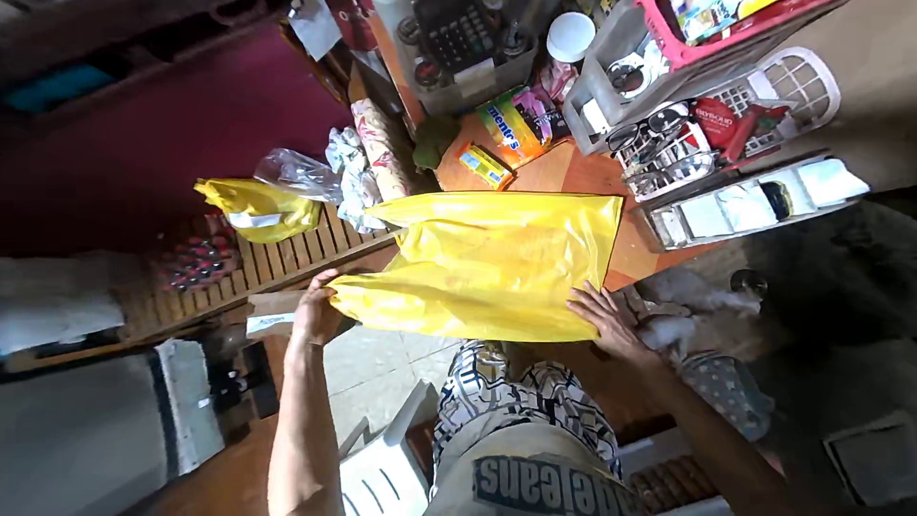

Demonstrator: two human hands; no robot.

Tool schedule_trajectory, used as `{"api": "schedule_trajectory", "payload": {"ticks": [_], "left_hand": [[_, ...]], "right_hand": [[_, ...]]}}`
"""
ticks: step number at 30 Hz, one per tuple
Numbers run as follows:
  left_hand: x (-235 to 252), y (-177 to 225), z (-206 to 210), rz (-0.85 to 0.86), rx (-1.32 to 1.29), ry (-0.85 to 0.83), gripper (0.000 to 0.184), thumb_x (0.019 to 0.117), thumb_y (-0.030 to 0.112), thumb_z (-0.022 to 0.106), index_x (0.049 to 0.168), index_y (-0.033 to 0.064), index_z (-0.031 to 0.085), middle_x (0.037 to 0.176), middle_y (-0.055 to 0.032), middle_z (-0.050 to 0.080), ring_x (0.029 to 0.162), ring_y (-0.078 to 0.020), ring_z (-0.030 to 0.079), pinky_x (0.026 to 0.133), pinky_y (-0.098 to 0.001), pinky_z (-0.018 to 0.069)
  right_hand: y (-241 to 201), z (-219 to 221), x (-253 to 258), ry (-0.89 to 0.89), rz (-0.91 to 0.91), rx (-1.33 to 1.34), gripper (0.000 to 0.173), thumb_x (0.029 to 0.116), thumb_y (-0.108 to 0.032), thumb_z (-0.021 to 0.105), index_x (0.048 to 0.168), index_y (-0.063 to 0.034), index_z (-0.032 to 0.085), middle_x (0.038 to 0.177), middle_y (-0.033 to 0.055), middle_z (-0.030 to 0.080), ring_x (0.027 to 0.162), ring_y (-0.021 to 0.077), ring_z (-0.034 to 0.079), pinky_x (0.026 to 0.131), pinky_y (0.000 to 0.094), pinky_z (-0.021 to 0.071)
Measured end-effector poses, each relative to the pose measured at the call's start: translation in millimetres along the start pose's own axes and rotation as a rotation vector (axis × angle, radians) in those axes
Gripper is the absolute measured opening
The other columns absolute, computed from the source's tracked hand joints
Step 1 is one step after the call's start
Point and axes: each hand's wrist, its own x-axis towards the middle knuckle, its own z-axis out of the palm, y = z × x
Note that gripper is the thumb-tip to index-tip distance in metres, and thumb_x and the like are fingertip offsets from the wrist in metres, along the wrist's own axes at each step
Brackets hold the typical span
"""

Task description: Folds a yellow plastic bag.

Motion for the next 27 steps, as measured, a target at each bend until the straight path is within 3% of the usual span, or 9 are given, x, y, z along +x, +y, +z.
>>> {"api": "schedule_trajectory", "payload": {"ticks": [3, 5, 7, 10, 13, 15, 18, 23, 27], "left_hand": [[13.9, 27.8, 12.9, -0.066, -0.129, 0.075, 0.028, 0.1032, 0.008, 0.026, 0.109, 0.0167, 0.053, 0.083, 0.0039, 0.07, 0.07, -0.005, 0.068, 0.06, -0.0228, 0.0577], [32.9, 43.1, 31.6, -0.104, -0.197, 0.122, 0.025, 0.1068, 0.014, 0.029, 0.102, 0.0165, 0.054, 0.079, 0.004, 0.067, 0.065, -0.0026, 0.066, 0.054, -0.0183, 0.0549], [58.8, 52.2, 56.6, -0.143, -0.271, 0.173, 0.02, 0.1074, 0.02, 0.036, 0.103, 0.0153, 0.055, 0.079, 0.0029, 0.066, 0.065, -0.0031, 0.066, 0.056, -0.0179, 0.0555], [112.4, 44.7, 82.1, -0.176, -0.294, 0.216, 0.023, 0.1064, 0.028, 0.045, 0.124, 0.0122, 0.047, 0.104, -0.0058, 0.062, 0.083, -0.0143, 0.068, 0.074, -0.0296, 0.0602], [141.1, 25.9, 107.6, 0.011, 0.408, 0.305, 0.07, 0.1001, 0.04, 0.064, 0.154, 0.0078, 0.035, 0.145, -0.0206, 0.052, 0.12, -0.029, 0.061, 0.097, -0.0465, 0.0538], [134.6, 18.6, 145.9, 0.314, 0.832, 0.314, 0.083, 0.0923, 0.053, 0.069, 0.153, 0.0046, 0.04, 0.155, -0.0316, 0.037, 0.137, -0.0491, 0.044, 0.108, -0.0664, 0.0396], [115.5, 10.4, 217.7, 0.627, 1.12, -0.011, 0.07, 0.0984, 0.054, 0.058, 0.152, 0.0114, 0.046, 0.162, -0.0236, 0.032, 0.145, -0.0488, 0.034, 0.113, -0.0687, 0.0321], [130.9, -8.9, 260.4, 0.89, 1.272, -0.407, 0.083, 0.0901, 0.06, 0.068, 0.155, 0.0134, 0.043, 0.15, -0.0204, 0.05, 0.143, -0.0465, 0.04, 0.114, -0.0681, 0.0296], [144.3, -21.7, 252.2, 0.847, 1.214, -0.551, 0.055, 0.095, 0.042, 0.07, 0.133, 0.0029, 0.064, 0.13, -0.0274, 0.062, 0.126, -0.0502, 0.054, 0.106, -0.0665, 0.0389]], "right_hand": [[-22.2, -42.8, 16.6, 0.066, 0.374, 0.371, 0.038, 0.1009, -0.016, 0.052, 0.129, 0.0069, 0.065, 0.137, 0.0219, 0.062, 0.137, 0.032, 0.052, 0.119, 0.0469, 0.0356], [-29.6, -78.9, 44.3, 0.039, 0.715, 0.423, 0.047, 0.109, -0.032, 0.046, 0.121, 0.0114, 0.062, 0.117, 0.0281, 0.065, 0.113, 0.0326, 0.063, 0.102, 0.0497, 0.0468], [-17.9, -101.9, 71.9, 0.025, 0.78, 0.368, 0.053, 0.1101, -0.037, 0.044, 0.118, 0.0122, 0.063, 0.113, 0.0317, 0.065, 0.111, 0.0387, 0.063, 0.101, 0.056, 0.046], [6.1, -111.8, 108.7, 0.089, 0.809, 0.282, 0.063, 0.1085, -0.049, 0.041, 0.121, 0.0081, 0.064, 0.116, 0.0336, 0.065, 0.112, 0.0489, 0.062, 0.098, 0.0675, 0.0444], [13.7, -110.4, 131.1, 0.16, 0.908, 0.303, 0.076, 0.1038, -0.064, 0.036, 0.134, 0.0011, 0.06, 0.133, 0.0312, 0.059, 0.124, 0.0499, 0.056, 0.102, 0.0699, 0.0424], [28.8, -105.2, 145.5, 0.175, 0.922, 0.252, 0.076, 0.1042, -0.063, 0.037, 0.129, 0.0041, 0.062, 0.128, 0.0335, 0.061, 0.121, 0.0516, 0.057, 0.099, 0.0717, 0.0433], [37.9, -95.0, 151.0, 0.13, 0.979, 0.159, 0.078, 0.1009, -0.069, 0.038, 0.116, 0.002, 0.067, 0.116, 0.0325, 0.065, 0.112, 0.0515, 0.062, 0.09, 0.0722, 0.0472], [-1.0, -112.0, 164.8, 0.111, 1.004, -0.048, 0.054, 0.1074, -0.042, 0.049, 0.14, 0.0005, 0.055, 0.122, 0.0351, 0.063, 0.112, 0.056, 0.061, 0.09, 0.0728, 0.0472], [-36.7, -91.0, 175.8, 0.176, 0.563, -0.342, 0.065, 0.0927, -0.036, 0.075, 0.146, -0.0065, 0.054, 0.15, 0.028, 0.047, 0.137, 0.0498, 0.046, 0.107, 0.0685, 0.0375]]}}
